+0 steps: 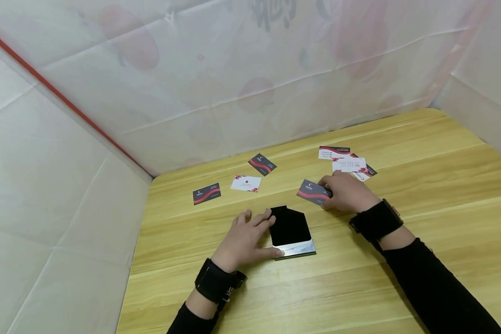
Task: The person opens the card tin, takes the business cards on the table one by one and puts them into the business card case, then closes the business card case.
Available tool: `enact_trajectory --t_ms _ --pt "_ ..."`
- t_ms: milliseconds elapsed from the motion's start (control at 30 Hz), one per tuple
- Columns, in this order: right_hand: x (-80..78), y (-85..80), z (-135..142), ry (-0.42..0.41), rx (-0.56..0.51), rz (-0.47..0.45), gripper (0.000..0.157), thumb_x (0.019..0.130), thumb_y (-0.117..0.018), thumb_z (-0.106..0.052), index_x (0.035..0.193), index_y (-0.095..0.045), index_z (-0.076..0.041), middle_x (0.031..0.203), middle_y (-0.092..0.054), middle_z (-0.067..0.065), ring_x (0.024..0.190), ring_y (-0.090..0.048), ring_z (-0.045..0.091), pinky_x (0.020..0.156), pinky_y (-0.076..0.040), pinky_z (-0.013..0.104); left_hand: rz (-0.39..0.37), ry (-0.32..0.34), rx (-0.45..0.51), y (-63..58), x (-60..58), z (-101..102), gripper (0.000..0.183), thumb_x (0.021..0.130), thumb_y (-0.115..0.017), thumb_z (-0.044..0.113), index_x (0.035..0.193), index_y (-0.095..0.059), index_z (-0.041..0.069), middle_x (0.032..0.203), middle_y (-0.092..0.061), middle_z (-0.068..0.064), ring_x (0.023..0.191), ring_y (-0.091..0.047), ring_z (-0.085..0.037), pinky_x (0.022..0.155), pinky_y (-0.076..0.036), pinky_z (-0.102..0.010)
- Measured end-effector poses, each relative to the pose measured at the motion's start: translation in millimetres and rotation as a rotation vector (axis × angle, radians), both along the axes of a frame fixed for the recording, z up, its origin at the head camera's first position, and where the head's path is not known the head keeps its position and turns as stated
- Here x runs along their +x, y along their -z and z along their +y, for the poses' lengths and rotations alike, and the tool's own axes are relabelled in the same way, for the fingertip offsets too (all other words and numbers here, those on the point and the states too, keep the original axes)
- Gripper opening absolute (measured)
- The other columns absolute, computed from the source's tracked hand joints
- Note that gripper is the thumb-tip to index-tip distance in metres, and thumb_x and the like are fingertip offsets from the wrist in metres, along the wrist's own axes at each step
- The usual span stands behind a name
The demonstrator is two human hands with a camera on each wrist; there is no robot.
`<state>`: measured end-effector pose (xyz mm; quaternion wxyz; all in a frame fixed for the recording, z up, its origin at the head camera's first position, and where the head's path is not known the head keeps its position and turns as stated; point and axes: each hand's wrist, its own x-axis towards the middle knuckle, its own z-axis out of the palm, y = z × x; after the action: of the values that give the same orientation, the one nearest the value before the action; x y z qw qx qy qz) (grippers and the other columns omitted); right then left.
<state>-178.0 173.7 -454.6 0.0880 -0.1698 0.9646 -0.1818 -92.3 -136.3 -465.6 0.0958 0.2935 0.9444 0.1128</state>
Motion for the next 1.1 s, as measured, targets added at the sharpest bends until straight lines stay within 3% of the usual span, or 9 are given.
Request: enact_trajectory --t_ms 200,433,600,933,1100 --pt "0.8 -0.7 -1.1 0.008 0.000 0.016 0.051 0.076 -0.083 -0.025 0.121 -0.067 -0.004 0.097 -0.058 0.009 0.081 -0.051 0.023 0.070 -0.041 0.035 0.004 0.000 -0.004 0.0 0.2 -0.6 0.088 0.085 -0.058 0.073 0.155 -0.038 0.022 0.163 -0.030 0.003 0.145 -0.024 -0.048 0.119 -0.020 -0.058" --pt "1.9 -2.8 -4.5 0.006 -0.016 0.078 0.023 0.087 -0.074 -0.026 0.105 -0.070 -0.012 0.087 -0.054 0.004 0.071 -0.048 0.018 0.059 -0.037 0.031 -0.003 -0.001 0.004 -0.5 0.7 -0.2 0.088 0.085 -0.059 0.072 0.155 -0.039 0.022 0.163 -0.030 0.003 0.145 -0.024 -0.049 0.118 -0.020 -0.059" --pt "2.4 -5.7 -6.8 -0.010 -0.037 0.138 0.014 0.089 -0.070 -0.023 0.098 -0.070 -0.014 0.079 -0.052 0.002 0.066 -0.047 0.017 0.055 -0.035 0.030 -0.006 -0.002 0.011 -1.4 0.8 -0.1 0.088 0.085 -0.059 0.072 0.155 -0.039 0.022 0.163 -0.030 0.003 0.145 -0.024 -0.050 0.118 -0.020 -0.060" --pt "2.4 -8.8 -10.2 -0.063 -0.035 0.145 0.013 0.095 -0.065 -0.020 0.103 -0.073 -0.014 0.078 -0.061 -0.002 0.067 -0.052 0.016 0.059 -0.041 0.030 0.004 0.001 0.013 0.7 -1.0 -0.3 0.088 0.085 -0.059 0.072 0.154 -0.040 0.021 0.163 -0.031 0.003 0.144 -0.025 -0.050 0.118 -0.021 -0.060" --pt "2.4 -9.0 -12.4 -0.082 -0.047 0.146 0.017 0.094 -0.059 -0.012 0.104 -0.073 -0.013 0.072 -0.059 -0.004 0.061 -0.049 0.013 0.054 -0.038 0.029 -0.007 -0.008 0.006 1.0 -1.2 -0.4 0.088 0.085 -0.058 0.074 0.155 -0.039 0.023 0.163 -0.030 0.004 0.145 -0.024 -0.050 0.117 -0.022 -0.061"
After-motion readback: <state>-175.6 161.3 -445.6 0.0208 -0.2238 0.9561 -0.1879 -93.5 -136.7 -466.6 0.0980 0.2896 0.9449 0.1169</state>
